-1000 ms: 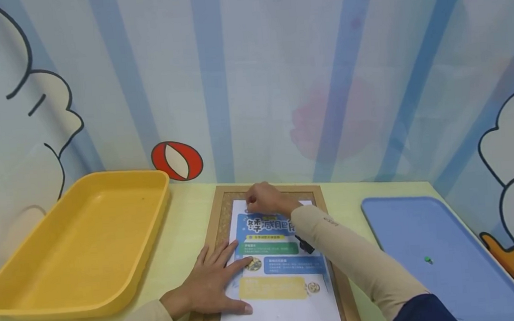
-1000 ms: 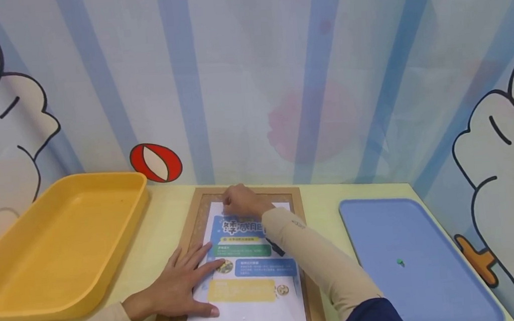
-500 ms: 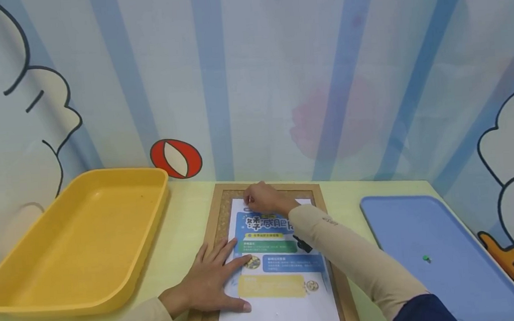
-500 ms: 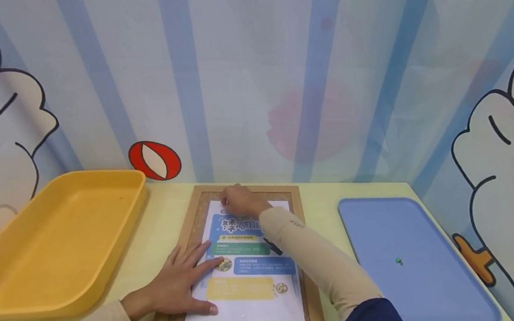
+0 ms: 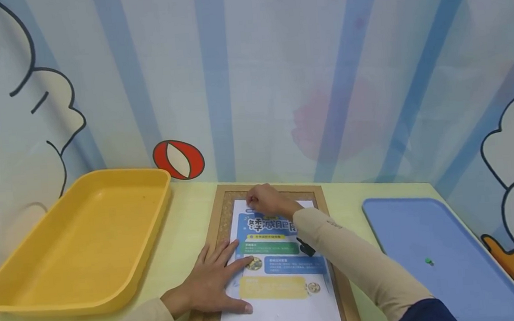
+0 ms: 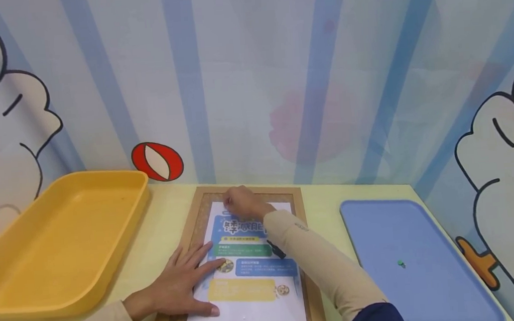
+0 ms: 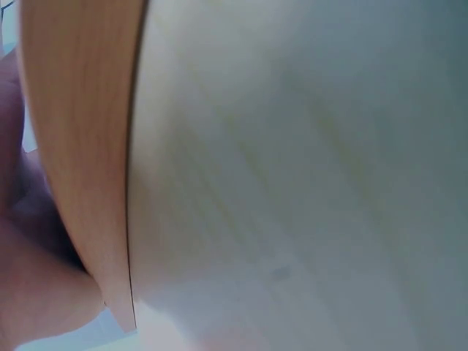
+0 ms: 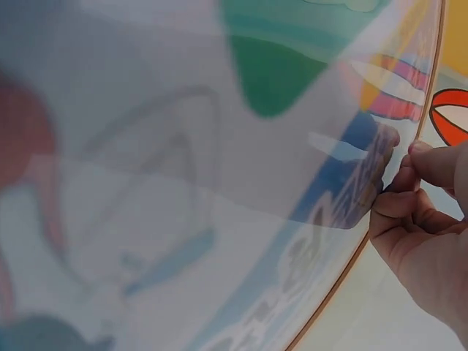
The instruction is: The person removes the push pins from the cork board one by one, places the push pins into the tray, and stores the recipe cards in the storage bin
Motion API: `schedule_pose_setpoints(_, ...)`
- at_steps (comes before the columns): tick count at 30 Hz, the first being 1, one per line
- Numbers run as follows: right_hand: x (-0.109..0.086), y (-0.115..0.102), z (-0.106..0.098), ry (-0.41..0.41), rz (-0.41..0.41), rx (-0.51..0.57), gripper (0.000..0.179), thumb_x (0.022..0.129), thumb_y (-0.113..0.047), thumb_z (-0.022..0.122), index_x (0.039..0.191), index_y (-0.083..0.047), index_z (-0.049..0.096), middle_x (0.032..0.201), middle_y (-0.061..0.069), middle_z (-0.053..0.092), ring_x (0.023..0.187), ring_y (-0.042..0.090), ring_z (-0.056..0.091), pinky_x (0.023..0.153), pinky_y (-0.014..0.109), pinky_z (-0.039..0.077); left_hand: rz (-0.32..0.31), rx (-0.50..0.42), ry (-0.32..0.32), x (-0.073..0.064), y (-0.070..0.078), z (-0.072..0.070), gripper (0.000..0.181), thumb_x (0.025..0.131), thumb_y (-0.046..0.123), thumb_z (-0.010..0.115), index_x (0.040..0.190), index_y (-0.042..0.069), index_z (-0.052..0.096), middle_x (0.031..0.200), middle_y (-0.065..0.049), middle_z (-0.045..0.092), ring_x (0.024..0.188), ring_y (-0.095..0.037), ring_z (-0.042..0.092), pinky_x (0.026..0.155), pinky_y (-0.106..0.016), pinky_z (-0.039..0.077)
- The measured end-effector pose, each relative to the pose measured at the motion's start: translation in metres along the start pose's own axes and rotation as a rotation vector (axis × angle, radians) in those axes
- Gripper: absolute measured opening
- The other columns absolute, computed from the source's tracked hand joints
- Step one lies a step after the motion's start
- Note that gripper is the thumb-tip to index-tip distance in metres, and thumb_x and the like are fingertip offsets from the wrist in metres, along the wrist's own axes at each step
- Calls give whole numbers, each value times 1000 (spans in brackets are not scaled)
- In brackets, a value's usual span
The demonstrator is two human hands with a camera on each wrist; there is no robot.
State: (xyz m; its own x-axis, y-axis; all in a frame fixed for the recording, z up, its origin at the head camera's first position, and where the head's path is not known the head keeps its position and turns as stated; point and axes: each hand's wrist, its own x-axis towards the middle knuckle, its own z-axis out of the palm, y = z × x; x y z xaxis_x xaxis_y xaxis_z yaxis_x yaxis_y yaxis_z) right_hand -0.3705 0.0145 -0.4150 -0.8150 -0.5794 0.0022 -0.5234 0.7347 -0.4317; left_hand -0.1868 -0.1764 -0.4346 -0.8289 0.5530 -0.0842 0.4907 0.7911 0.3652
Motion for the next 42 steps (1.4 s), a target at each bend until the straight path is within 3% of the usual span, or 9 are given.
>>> schedule_pose_setpoints(9,-3,-1,-1,16,35,47,16,101,-11,56,104,-9,71,94,3,69,84,15,62,83,32,54,-6,-4,0,0,1,-1,94,74,77,66,151,28,43,167,-14,19,155,-41,10,118,-71,1)
schedule_pose_setpoints(18,-2,4,-1,1,78,148,16,97,-6,60,92,-12,74,92,2,71,84,15,63,83,29,53,-5,-3,-2,0,0,0,94,74,77,66,151,28,43,167,-15,20,155,-41,11,118,-71,2)
schedule_pose_setpoints(24,-3,6,-1,15,53,175,16,98,-7,59,90,-12,72,87,1,68,82,15,61,80,29,51,-5,-7,-4,-1,1,-1,95,74,77,66,151,28,43,167,-15,19,155,-41,11,117,-72,2)
schedule_pose_setpoints(33,-7,6,-5,48,145,208,12,95,-10,66,100,-12,77,98,2,73,88,16,65,88,33,54,-10,2,-3,1,0,0,95,73,78,66,151,29,43,167,-14,19,155,-41,11,117,-72,2)
schedule_pose_setpoints(42,-10,13,-7,37,124,261,17,97,-8,63,106,-14,76,107,2,74,94,16,66,93,36,55,-8,1,2,1,-1,1,96,73,79,65,151,29,43,167,-14,20,155,-41,11,117,-72,2)
